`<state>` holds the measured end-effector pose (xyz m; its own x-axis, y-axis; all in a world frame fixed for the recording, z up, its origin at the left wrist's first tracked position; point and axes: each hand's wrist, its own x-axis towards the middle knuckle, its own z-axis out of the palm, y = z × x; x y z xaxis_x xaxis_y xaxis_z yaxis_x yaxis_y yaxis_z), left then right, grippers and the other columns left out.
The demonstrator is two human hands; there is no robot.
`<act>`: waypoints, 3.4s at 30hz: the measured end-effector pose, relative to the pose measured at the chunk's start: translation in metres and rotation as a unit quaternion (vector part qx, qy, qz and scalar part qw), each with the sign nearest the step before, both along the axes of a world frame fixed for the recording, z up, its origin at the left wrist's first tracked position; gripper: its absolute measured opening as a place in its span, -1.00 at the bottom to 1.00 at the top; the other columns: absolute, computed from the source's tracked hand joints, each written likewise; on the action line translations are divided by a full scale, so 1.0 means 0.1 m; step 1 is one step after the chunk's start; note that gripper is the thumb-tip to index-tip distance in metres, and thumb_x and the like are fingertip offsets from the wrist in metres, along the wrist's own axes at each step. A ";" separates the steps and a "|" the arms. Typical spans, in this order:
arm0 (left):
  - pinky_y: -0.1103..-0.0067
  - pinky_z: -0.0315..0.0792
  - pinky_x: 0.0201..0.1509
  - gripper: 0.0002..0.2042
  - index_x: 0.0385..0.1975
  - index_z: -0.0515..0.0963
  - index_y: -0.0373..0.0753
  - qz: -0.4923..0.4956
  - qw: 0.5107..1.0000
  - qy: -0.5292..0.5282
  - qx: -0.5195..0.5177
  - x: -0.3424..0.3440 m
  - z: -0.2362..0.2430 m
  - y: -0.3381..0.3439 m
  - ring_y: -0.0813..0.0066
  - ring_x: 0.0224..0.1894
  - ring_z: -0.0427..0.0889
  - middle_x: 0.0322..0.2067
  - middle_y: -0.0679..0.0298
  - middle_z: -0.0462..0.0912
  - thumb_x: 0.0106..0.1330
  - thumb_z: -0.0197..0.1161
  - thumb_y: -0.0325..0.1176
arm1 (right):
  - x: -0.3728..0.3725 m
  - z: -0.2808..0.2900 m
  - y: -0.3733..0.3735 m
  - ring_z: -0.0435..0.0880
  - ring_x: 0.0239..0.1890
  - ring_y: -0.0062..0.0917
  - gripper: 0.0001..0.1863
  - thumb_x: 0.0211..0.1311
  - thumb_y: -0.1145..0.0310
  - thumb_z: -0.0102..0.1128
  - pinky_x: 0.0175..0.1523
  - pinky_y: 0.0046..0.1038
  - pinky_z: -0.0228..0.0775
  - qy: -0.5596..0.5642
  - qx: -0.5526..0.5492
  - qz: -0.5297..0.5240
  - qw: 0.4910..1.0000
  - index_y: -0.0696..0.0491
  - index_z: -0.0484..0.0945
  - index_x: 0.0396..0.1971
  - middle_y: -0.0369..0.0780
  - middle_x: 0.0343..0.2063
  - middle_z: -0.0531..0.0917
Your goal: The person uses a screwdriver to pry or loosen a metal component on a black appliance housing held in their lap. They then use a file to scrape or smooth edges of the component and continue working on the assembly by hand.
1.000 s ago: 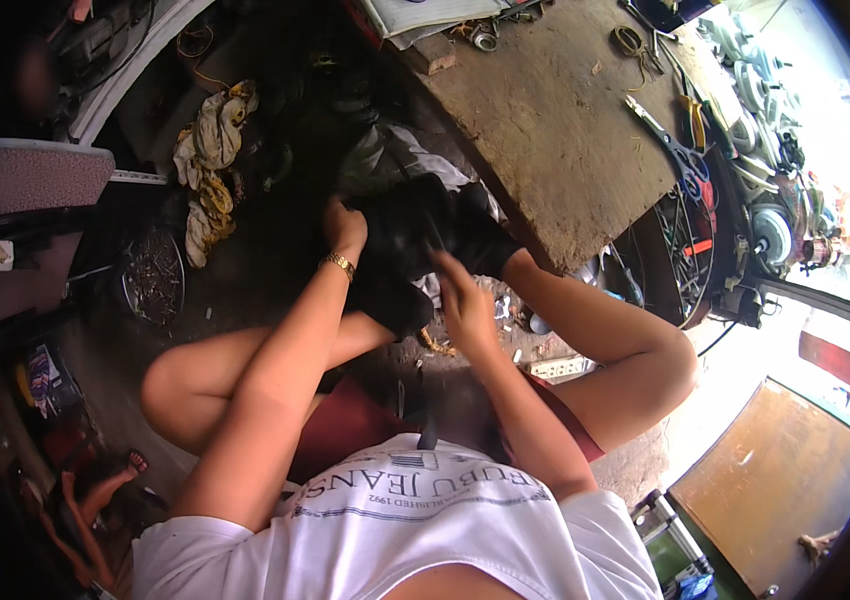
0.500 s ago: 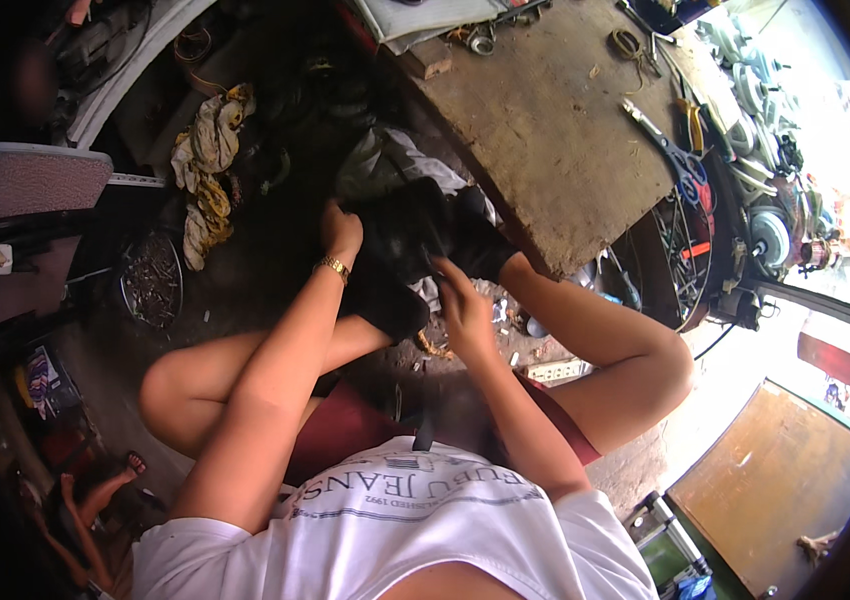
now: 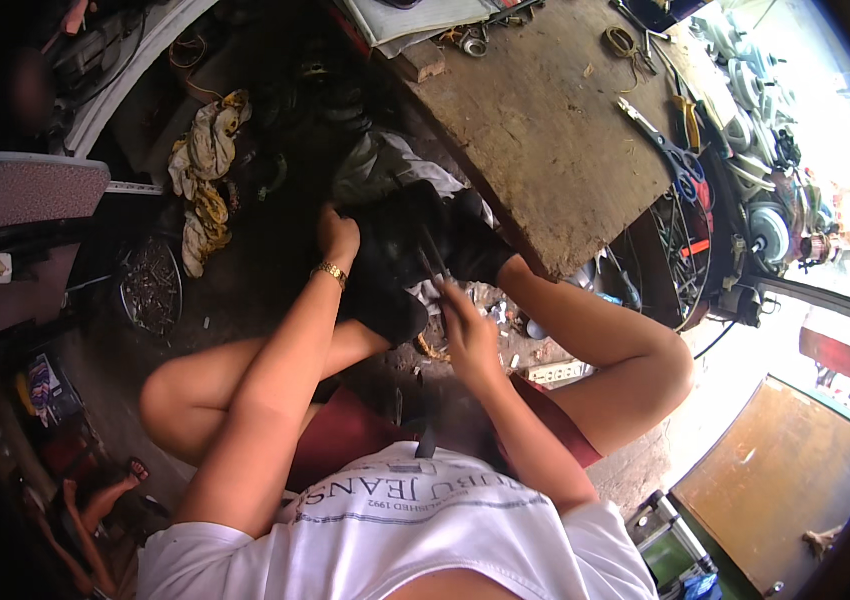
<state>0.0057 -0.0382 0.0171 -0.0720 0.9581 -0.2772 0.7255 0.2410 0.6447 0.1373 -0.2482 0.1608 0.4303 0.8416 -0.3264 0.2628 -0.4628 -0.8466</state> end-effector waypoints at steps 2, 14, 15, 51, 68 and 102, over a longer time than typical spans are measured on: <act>0.22 0.43 0.06 -0.68 -0.04 0.46 -0.31 0.016 0.999 -0.017 -0.026 0.02 0.07 -0.04 -0.05 -0.02 0.57 -0.08 -0.06 0.58 0.17 0.05 -0.48 | 0.03 0.45 -0.23 0.66 -0.09 -0.45 -0.63 0.30 0.58 -0.05 0.05 -0.49 0.41 0.026 -0.122 0.051 0.991 0.14 0.48 0.10 -0.07 -0.13 0.67; 0.22 0.41 0.11 -0.61 0.01 0.43 -0.39 -0.071 0.996 -0.004 -0.047 -0.05 0.13 0.07 -0.12 0.04 0.53 -0.05 -0.21 0.55 0.16 0.09 -0.40 | 0.07 -0.35 1.36 0.61 -0.11 -0.02 -0.65 0.33 0.22 -0.02 -0.01 -0.10 0.44 -0.128 0.032 0.046 0.990 -0.15 0.48 0.10 0.02 -0.16 0.64; 0.22 0.41 0.13 -0.59 0.03 0.42 -0.40 -0.091 0.994 -0.035 -0.043 -0.07 0.14 0.07 -0.12 0.06 0.53 -0.04 -0.22 0.54 0.16 0.09 -0.39 | 0.04 -0.27 1.38 0.60 -0.10 -0.02 -0.65 0.33 0.23 -0.02 0.00 -0.11 0.43 -0.125 0.015 0.054 0.991 -0.13 0.48 0.09 0.02 -0.16 0.64; 0.49 0.26 0.25 -0.63 0.07 0.48 -0.34 -0.075 0.958 -0.267 0.070 -0.70 1.34 -0.79 0.29 0.12 0.44 0.12 0.04 0.42 0.24 0.14 -0.46 | -0.21 0.27 0.85 0.65 -0.14 -0.09 -0.61 0.19 0.18 0.18 -0.07 -0.15 0.50 -0.202 -0.007 0.055 0.978 0.05 0.54 -0.03 -0.01 -0.22 0.66; 0.29 0.13 0.08 -0.37 0.14 0.38 -0.04 -0.042 0.851 -0.421 -0.311 -0.04 1.41 -1.14 0.42 0.05 0.36 0.04 0.38 0.46 0.17 0.21 0.22 | -0.44 -0.16 -0.38 0.58 -0.37 -0.11 -0.70 -0.01 0.43 0.31 -0.31 -0.22 0.42 -0.194 0.298 0.022 0.934 0.03 0.51 -0.22 -0.09 -0.47 0.56; 0.38 0.31 0.19 -0.58 0.25 0.30 -0.09 -0.139 0.859 -0.492 0.026 -1.73 3.55 -1.20 0.37 0.24 0.32 0.22 0.34 0.35 0.45 -0.07 -0.14 | 1.36 0.18 0.14 -0.15 0.47 -0.08 -0.35 0.35 -0.12 -0.20 0.24 0.48 -0.53 -0.571 -0.017 0.028 0.821 -0.25 0.11 0.39 -0.17 0.38 0.15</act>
